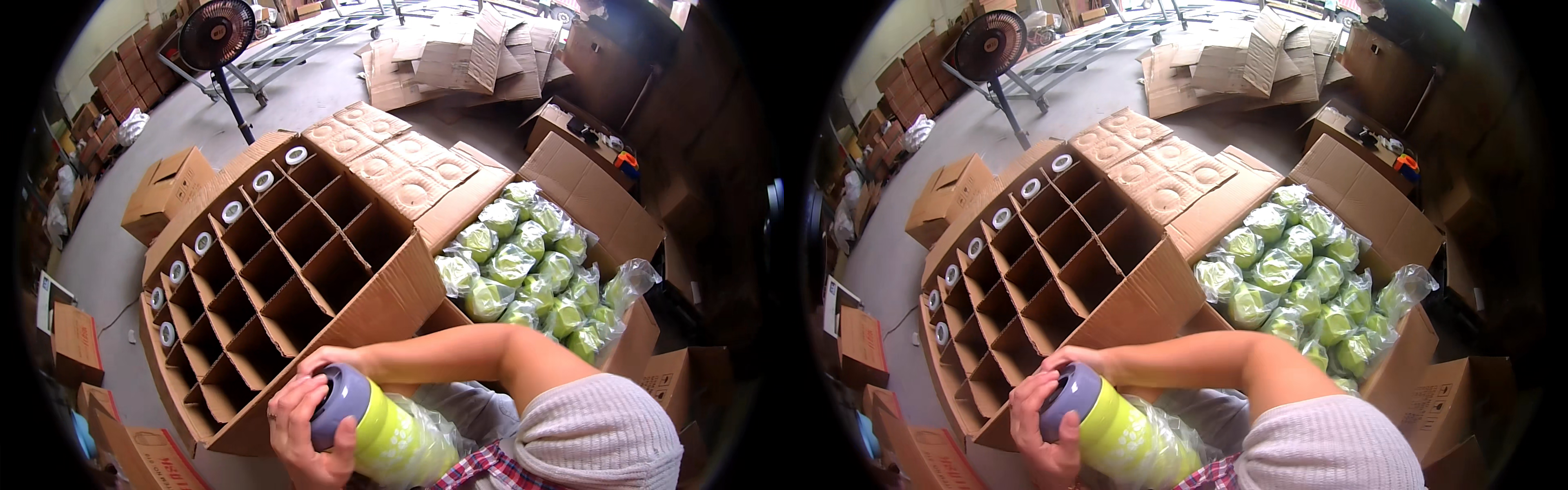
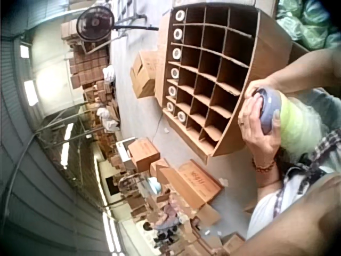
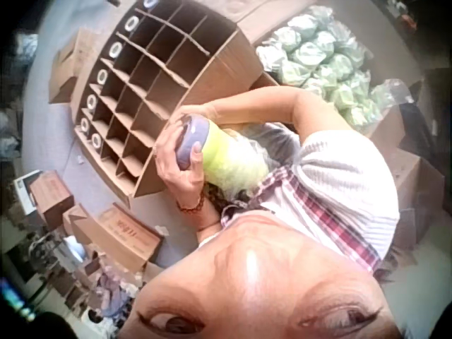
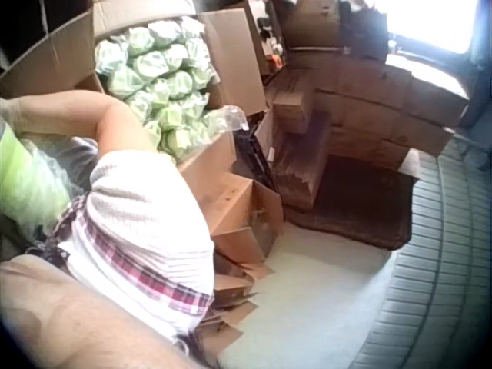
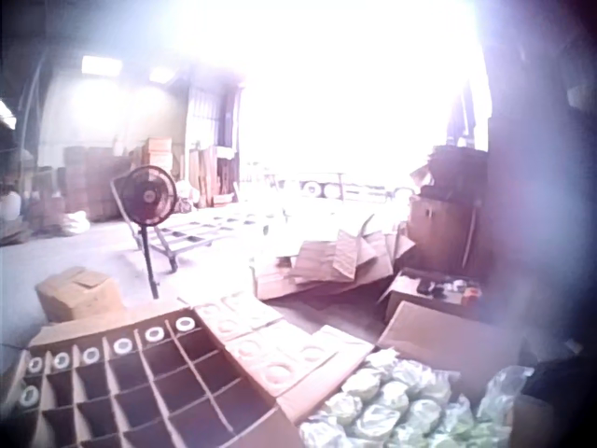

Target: The person assembles water bottles by picking up a bottle wrapped in plastic, attaching a grey lid, and screwing it on tightly. They then place the assembled bottle into a cardboard box with dividers. This process is repeated multiple times.

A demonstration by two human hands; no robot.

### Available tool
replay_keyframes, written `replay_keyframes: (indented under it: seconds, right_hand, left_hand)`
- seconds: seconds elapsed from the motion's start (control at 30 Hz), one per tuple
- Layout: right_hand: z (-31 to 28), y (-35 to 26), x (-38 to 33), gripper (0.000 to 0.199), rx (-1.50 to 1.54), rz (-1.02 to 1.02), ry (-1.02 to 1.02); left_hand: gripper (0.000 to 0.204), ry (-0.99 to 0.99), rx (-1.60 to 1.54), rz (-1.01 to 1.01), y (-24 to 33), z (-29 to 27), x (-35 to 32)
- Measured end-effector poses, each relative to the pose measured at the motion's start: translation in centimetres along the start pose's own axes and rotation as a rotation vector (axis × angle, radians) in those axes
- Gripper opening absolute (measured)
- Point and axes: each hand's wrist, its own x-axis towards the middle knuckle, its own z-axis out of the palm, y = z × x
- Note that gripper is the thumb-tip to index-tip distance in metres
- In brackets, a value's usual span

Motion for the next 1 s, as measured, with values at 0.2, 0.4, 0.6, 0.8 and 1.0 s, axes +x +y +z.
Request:
replay_keyframes:
  seconds: [0.2, 0.4, 0.6, 0.8, 1.0]
  right_hand:
    - [-2.1, 1.6, 0.4, 0.021, -0.369, -0.437, -0.323]
    - [3.0, -2.5, -4.8, 0.033, -0.029, 0.009, 0.139]
    - [5.1, -5.4, -8.8, 0.043, -0.785, -0.07, 0.294]
    - [2.8, -2.8, -1.5, 0.032, 0.115, 0.2, 0.204]
    - [3.4, -1.5, -3.0, 0.026, 0.13, 0.118, 0.205]
  left_hand:
    - [0.024, -0.072, 0.198, 0.162, 3.0, 1.0, 1.2]
    - [0.032, -0.142, -0.351, 0.333, -7.0, 0.7, -0.5]
    - [0.03, 0.232, -1.43, 0.169, -12.0, 7.7, -3.2]
    - [0.028, 0.02, -0.196, 0.174, -1.4, -0.4, 0.7]
    - [0.03, -0.14, -0.151, 0.274, -2.3, -0.3, 0.3]
